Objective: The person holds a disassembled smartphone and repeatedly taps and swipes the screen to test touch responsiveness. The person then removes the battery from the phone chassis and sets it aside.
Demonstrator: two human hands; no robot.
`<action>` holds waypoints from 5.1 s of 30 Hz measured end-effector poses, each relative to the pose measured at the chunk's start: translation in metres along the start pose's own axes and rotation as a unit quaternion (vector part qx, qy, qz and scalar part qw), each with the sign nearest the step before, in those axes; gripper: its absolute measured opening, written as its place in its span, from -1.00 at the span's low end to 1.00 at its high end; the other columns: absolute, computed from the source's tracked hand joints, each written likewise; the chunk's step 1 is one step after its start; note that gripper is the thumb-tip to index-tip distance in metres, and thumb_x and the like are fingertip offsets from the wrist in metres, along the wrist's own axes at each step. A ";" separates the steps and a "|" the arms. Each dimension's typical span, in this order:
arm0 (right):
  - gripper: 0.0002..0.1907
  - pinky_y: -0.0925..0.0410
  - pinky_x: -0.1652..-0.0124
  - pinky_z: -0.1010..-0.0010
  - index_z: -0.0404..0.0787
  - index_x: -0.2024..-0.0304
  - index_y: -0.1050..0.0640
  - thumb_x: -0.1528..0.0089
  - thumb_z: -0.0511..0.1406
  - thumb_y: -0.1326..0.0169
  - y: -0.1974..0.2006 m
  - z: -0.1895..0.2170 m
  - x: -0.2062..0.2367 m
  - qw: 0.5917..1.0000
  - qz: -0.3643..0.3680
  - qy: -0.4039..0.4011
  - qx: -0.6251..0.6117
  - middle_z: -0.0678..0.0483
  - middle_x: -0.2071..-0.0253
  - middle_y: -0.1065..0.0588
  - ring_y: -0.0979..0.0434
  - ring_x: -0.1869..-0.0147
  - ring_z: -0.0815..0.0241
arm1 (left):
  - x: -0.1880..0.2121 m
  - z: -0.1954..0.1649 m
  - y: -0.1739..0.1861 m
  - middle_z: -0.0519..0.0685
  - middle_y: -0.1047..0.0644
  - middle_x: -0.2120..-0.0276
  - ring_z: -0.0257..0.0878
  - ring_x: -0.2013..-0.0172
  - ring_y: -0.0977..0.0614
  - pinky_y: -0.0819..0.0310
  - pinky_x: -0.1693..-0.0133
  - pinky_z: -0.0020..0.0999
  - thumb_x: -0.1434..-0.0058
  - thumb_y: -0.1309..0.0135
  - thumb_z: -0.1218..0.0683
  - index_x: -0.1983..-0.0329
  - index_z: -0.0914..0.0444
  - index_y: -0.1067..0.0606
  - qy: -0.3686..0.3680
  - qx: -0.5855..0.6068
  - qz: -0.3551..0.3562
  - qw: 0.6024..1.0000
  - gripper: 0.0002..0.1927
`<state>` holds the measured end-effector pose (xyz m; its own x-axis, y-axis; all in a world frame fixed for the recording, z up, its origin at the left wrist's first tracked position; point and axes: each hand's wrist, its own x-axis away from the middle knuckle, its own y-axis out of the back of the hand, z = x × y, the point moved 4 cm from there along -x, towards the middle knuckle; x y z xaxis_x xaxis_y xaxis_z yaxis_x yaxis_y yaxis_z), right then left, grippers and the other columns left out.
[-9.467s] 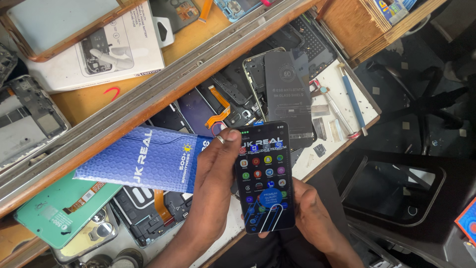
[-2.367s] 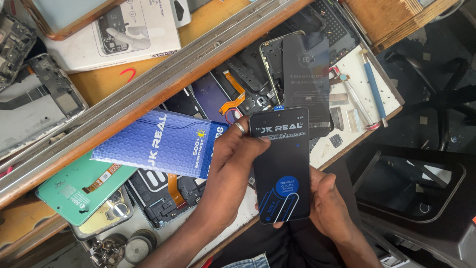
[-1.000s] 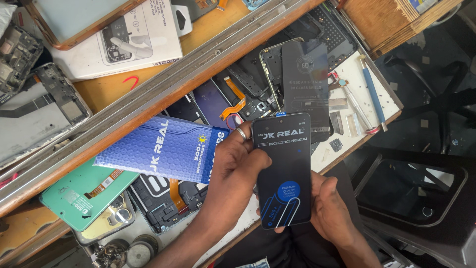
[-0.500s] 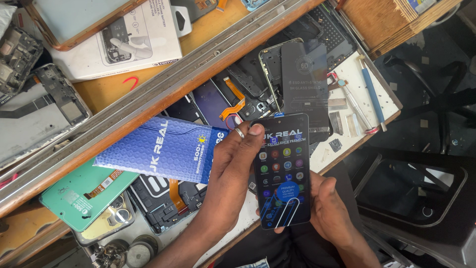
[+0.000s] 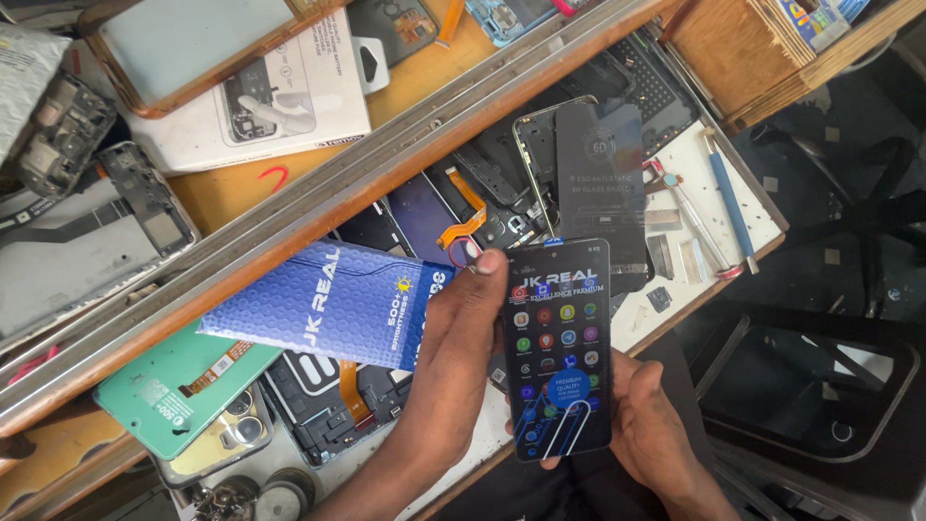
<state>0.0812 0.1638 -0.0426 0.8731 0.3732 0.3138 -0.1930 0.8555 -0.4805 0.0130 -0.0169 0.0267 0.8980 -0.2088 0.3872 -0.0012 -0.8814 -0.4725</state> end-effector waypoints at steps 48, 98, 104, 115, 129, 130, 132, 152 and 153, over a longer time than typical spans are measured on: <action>-0.37 -0.57 0.25 0.34 -0.52 -0.31 -0.28 -0.32 -0.23 -0.09 -0.024 0.027 -0.006 0.996 0.030 0.020 0.079 -0.24 0.16 -0.64 -0.71 0.21 0.12 | 0.001 0.000 0.001 0.00 -0.53 0.24 -0.29 0.20 -0.56 -0.48 0.05 -0.32 -0.37 0.23 -0.32 -0.04 0.31 -0.48 0.012 -0.013 -0.012 1.000 -0.36; -0.24 -0.58 0.16 0.31 -0.44 -0.37 -0.20 -0.19 -0.45 -0.24 -0.027 0.030 -0.006 0.992 0.044 0.029 0.114 -0.16 0.04 -0.56 -0.66 0.07 0.13 | -0.001 -0.002 -0.001 0.03 -0.55 0.22 -0.28 0.18 -0.57 -0.48 0.08 -0.29 -0.40 0.29 -0.32 -0.07 0.37 -0.48 0.003 -0.024 0.014 1.000 -0.31; -0.24 -0.59 0.19 0.31 -0.45 -0.35 -0.21 -0.17 -0.44 -0.26 -0.028 0.030 -0.006 0.993 0.033 0.020 0.111 -0.16 0.08 -0.58 -0.69 0.07 0.13 | -0.001 -0.002 -0.001 0.01 -0.56 0.17 -0.29 0.14 -0.59 -0.51 0.02 -0.29 -0.38 0.30 -0.33 -0.08 0.34 -0.47 -0.001 -0.026 0.013 1.000 -0.31; -0.18 -0.57 0.13 0.38 -0.42 -0.29 -0.27 -0.05 -0.41 -0.38 -0.032 0.027 -0.005 0.993 -0.013 0.033 0.113 -0.07 0.12 -0.59 -0.68 0.10 0.21 | 0.002 -0.004 -0.002 0.05 -0.56 0.12 -0.26 0.10 -0.58 -0.50 -0.02 -0.25 -0.42 0.31 -0.29 -0.11 0.37 -0.48 -0.017 -0.019 0.030 0.999 -0.33; -0.41 -0.58 0.32 0.38 -0.44 -0.20 -0.36 -0.21 -0.32 -0.24 -0.031 0.025 -0.003 0.992 -0.043 0.028 0.117 -0.11 0.22 -0.61 -0.68 0.22 0.21 | 0.002 -0.004 -0.002 0.06 -0.56 0.16 -0.25 0.15 -0.59 -0.52 0.01 -0.25 -0.43 0.33 -0.29 -0.08 0.37 -0.48 -0.014 -0.021 0.035 0.999 -0.32; -0.42 -0.59 0.33 0.37 -0.44 -0.21 -0.36 -0.21 -0.31 -0.23 -0.030 0.025 -0.003 0.992 -0.048 0.027 0.117 -0.12 0.21 -0.61 -0.69 0.21 0.20 | 0.002 -0.003 -0.002 0.06 -0.56 0.16 -0.24 0.16 -0.59 -0.52 0.02 -0.24 -0.43 0.32 -0.29 -0.08 0.37 -0.48 -0.012 -0.019 0.033 0.999 -0.33; -0.43 -0.60 0.35 0.33 -0.43 -0.21 -0.35 -0.22 -0.30 -0.18 -0.027 0.022 -0.003 0.993 -0.057 0.014 0.102 -0.12 0.20 -0.62 -0.71 0.21 0.17 | 0.002 -0.003 -0.002 0.06 -0.57 0.15 -0.25 0.13 -0.59 -0.52 -0.01 -0.24 -0.44 0.33 -0.28 -0.08 0.37 -0.48 -0.020 -0.022 0.042 0.999 -0.33; -0.20 -0.47 -0.08 0.04 -0.39 -0.52 -0.04 -0.37 -0.16 -0.01 -0.016 0.029 -0.013 0.997 0.044 0.027 -0.051 -0.22 -0.22 -0.43 -0.52 -0.20 -0.02 | 0.004 -0.016 -0.008 0.06 -0.56 -0.02 -0.20 -0.06 -0.58 -0.44 -0.09 -0.24 -0.45 0.30 -0.26 -0.33 0.35 -0.34 -0.055 0.058 0.093 0.992 -0.32; -0.19 -0.44 -0.10 0.10 -0.39 -0.51 -0.03 -0.34 -0.18 0.00 -0.013 0.029 -0.013 0.999 0.023 0.023 -0.037 -0.20 -0.23 -0.43 -0.49 -0.23 0.01 | 0.004 -0.016 -0.008 0.05 -0.56 -0.03 -0.21 -0.07 -0.58 -0.44 -0.11 -0.25 -0.45 0.30 -0.26 -0.32 0.36 -0.34 -0.056 0.059 0.091 0.993 -0.32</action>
<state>0.0594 0.1576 -0.0170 0.8843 0.3931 0.2518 -0.2018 0.8084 -0.5530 0.0096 -0.0169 0.0445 0.9308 -0.3054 0.2006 -0.1215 -0.7764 -0.6184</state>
